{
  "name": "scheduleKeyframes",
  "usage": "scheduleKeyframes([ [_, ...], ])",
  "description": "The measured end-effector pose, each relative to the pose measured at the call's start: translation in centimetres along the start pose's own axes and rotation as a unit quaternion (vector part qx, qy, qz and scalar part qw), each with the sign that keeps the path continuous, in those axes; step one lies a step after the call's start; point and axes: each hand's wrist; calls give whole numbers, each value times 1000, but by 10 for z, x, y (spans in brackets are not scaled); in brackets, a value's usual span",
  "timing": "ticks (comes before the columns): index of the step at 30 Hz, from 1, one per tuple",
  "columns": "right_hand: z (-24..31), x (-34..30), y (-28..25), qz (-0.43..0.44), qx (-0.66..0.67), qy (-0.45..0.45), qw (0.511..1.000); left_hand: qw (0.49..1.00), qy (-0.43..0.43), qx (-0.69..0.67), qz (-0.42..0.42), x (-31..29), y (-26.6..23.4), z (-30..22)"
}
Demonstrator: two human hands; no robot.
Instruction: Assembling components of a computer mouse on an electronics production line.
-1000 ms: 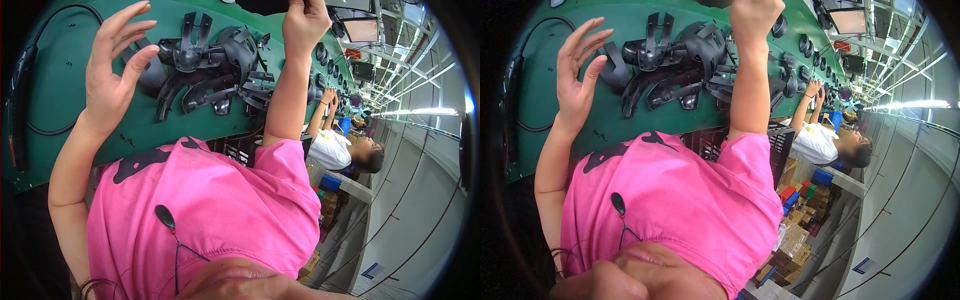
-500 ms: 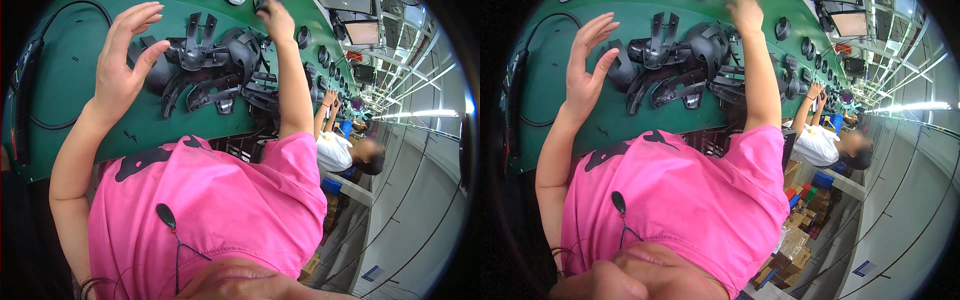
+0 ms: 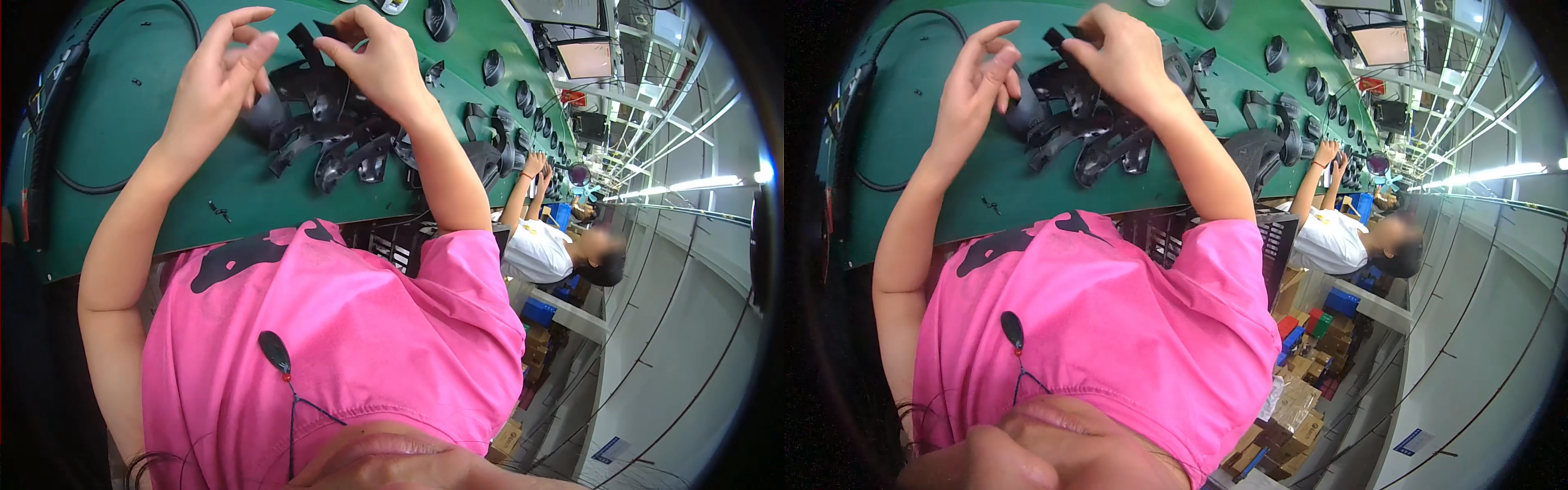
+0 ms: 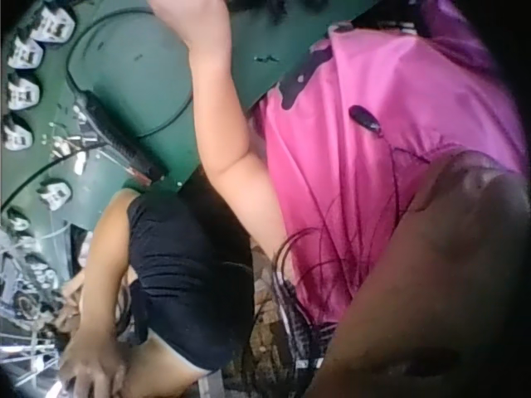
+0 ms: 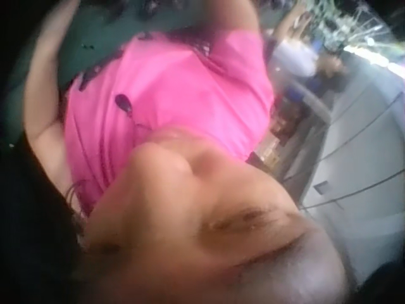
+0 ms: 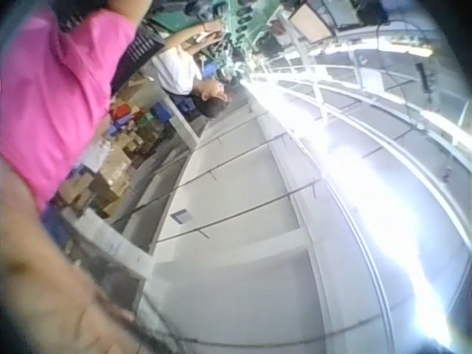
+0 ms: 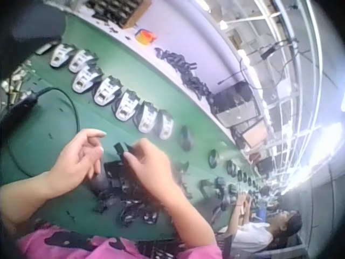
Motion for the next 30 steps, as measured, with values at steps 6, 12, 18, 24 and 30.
scheduleKeyframes([
  [6,15,-41,35,-252,-81,-415,871,922,-155,-356,-1,2,4,-17],
  [12,7,-53,7,-172,86,-293,937,951,-117,-284,-15,8,-10,-6],
  [18,-8,-56,8,-146,43,-299,942,984,36,-173,-2,5,1,-11],
  [24,-21,-56,4,-129,65,-286,947,921,281,230,140,5,-6,-13],
  [30,-19,-57,2,-108,79,-285,949,968,166,83,169,5,-13,-22],
])
Point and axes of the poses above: each hand's wrist, its own x-axis towards the middle knuckle, its own y-axis out of the palm, z = x × y, and after that the axes turned 14 degrees about y, right-handed
